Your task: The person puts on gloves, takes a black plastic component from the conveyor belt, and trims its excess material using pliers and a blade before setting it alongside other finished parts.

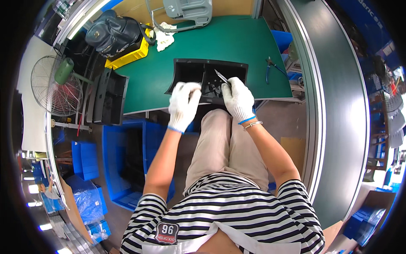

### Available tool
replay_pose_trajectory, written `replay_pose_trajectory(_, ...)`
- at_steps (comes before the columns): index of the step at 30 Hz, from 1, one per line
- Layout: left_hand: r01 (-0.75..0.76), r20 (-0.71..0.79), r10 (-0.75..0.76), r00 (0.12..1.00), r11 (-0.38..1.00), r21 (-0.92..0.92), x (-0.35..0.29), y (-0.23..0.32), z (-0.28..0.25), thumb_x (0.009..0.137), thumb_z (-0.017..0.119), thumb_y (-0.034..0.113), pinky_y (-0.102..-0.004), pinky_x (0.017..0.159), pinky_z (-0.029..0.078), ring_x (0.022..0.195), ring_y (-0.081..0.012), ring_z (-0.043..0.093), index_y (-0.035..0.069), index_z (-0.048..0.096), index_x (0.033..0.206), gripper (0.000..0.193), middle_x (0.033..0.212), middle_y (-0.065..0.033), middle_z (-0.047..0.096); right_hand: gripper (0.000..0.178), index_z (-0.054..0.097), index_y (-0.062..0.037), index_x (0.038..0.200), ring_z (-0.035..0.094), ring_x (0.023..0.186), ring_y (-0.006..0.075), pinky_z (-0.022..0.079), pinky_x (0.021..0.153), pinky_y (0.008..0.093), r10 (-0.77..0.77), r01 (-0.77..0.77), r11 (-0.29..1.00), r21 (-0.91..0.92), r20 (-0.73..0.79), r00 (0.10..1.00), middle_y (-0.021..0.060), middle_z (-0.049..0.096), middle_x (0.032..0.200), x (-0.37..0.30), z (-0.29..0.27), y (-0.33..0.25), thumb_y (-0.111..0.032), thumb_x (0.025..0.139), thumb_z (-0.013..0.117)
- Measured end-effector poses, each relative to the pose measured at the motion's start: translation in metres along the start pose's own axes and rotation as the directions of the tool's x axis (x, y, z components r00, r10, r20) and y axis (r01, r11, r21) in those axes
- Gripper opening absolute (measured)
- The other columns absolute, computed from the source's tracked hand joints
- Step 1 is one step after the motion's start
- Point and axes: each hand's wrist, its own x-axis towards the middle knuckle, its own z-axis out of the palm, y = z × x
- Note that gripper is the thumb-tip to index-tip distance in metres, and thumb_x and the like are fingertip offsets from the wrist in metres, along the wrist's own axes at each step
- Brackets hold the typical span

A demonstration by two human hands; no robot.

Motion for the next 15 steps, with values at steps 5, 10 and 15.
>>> replay_pose_trajectory(5,-0.261,0.421,0.097,0.902,0.899,0.352,0.062,-0.054,0.043,0.085,0.061,0.025,-0.0443,0.080,0.050,0.092,-0.0330,0.059,0.021,0.071,0.099,0.018,0.095,-0.0126,0.059,0.016,0.061,-0.0061,0.092,0.065,0.075,0.0373,0.050,0.066,0.0445,-0.012,0.018,0.999,0.037,-0.153,0.988,0.0160,0.066,0.082,0.002,0.019,0.014,-0.023,0.092,0.062)
replay_pose_trajectory(10,-0.326,0.624,0.015,0.781,0.862,0.387,0.070,-0.073,0.061,0.083,0.061,0.030,-0.0457,0.081,0.049,0.093,-0.0340,0.058,0.023,0.071,0.095,0.018,0.096,-0.0134,0.058,0.018,0.062,-0.0076,0.093,0.065,0.077,0.0374,0.050,0.068,0.0456,0.063,-0.055,0.997,0.056,-0.147,0.987,0.0150,0.066,0.083,0.002,0.022,0.020,-0.026,0.091,0.062)
replay_pose_trajectory(15,-0.296,0.612,0.027,0.790,0.892,0.343,0.069,-0.074,0.068,0.082,0.061,0.029,-0.0459,0.079,0.049,0.091,-0.0344,0.057,0.020,0.070,0.087,0.014,0.092,-0.0131,0.056,0.018,0.062,-0.0084,0.092,0.065,0.076,0.0372,0.050,0.067,0.0453,0.035,-0.022,0.996,0.081,-0.167,0.985,0.0148,0.066,0.081,0.006,0.020,0.021,-0.026,0.091,0.063)
